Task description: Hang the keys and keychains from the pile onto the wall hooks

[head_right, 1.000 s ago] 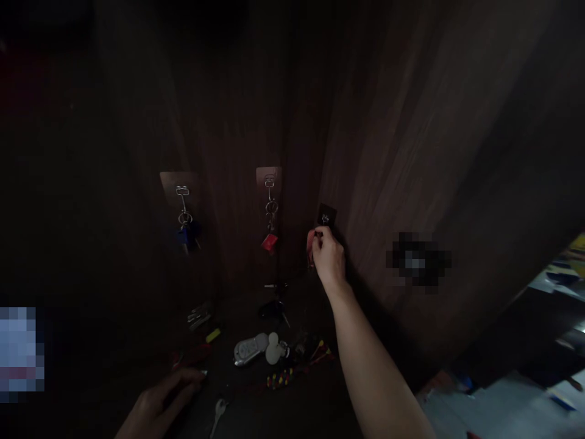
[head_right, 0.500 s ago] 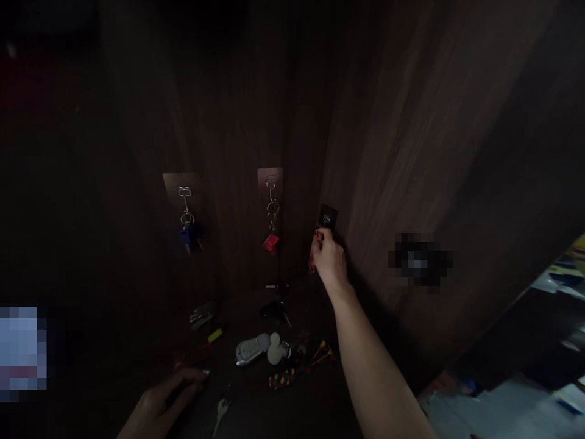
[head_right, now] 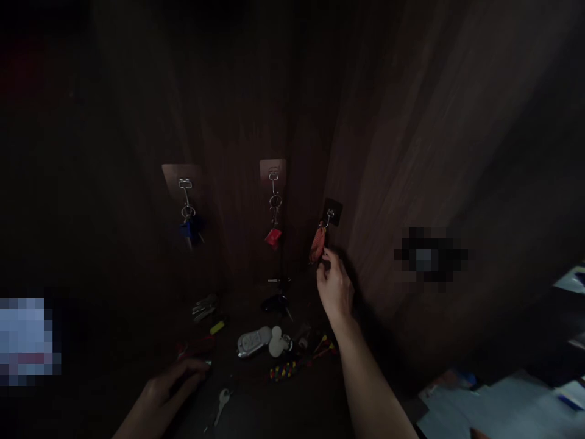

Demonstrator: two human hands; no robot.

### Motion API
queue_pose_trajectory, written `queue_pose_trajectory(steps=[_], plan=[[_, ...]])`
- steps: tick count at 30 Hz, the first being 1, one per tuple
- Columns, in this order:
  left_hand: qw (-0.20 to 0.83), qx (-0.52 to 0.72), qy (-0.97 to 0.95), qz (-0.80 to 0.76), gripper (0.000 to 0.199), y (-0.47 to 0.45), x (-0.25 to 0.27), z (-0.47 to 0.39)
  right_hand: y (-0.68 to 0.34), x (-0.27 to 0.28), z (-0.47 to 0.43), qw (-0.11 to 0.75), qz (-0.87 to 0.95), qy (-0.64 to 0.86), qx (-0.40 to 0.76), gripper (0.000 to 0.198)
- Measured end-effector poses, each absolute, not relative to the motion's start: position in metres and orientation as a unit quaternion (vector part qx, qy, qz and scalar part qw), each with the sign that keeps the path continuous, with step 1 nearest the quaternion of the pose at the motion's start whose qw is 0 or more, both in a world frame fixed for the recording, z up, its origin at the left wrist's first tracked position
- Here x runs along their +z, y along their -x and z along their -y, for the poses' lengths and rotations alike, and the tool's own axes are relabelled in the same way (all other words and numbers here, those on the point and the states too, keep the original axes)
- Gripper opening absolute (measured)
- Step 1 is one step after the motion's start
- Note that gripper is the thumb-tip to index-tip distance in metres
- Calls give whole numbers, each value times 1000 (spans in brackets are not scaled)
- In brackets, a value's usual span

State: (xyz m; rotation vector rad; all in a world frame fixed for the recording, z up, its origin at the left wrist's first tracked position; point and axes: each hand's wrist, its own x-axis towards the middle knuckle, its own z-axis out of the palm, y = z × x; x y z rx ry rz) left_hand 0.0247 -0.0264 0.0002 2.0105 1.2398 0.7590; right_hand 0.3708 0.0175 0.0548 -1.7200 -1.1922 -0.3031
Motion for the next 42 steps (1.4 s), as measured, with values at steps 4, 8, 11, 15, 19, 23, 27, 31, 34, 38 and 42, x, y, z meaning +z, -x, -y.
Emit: queue_pose_trajectory(steps=[4, 8, 11, 15, 19, 23, 27, 31, 34, 38, 42], plan=[[321, 290, -764, -479, 20, -25, 2, 28, -366, 41, -15, 491, 540, 677, -89, 31], [315, 302, -758, -485, 22, -26, 3, 31, -360, 31, -16, 467, 588, 659, -36, 27], [313, 306, -750, -496, 25, -25, 4, 32, -357, 28, -18, 441, 608, 659, -25, 23], [275, 344, -740, -509, 25, -21, 3, 27, -354, 24, -21, 388, 649, 654, -14, 21], [232, 377, -719, -536, 25, -13, 2, 18, -346, 23, -21, 358, 696, 620, 44, 20], [190, 400, -702, -558, 25, -5, -2, 9, -329, 28, -15, 346, 736, 566, 136, 17], [137, 424, -700, -558, 25, 5, -8, 1, -312, 36, -8, 321, 759, 529, 204, 14], [101, 407, -720, -553, 27, 12, -11, -2, -299, 39, -4, 301, 786, 485, 238, 12], [84, 377, -745, -544, 29, 10, -13, 0, -292, 37, -3, 283, 801, 472, 235, 12], [83, 323, -781, -528, 34, -1, -13, 7, -280, 35, -1, 279, 828, 445, 197, 13], [109, 294, -794, -520, 19, -8, -8, 11, -263, 38, 5, 268, 862, 401, 157, 14]])
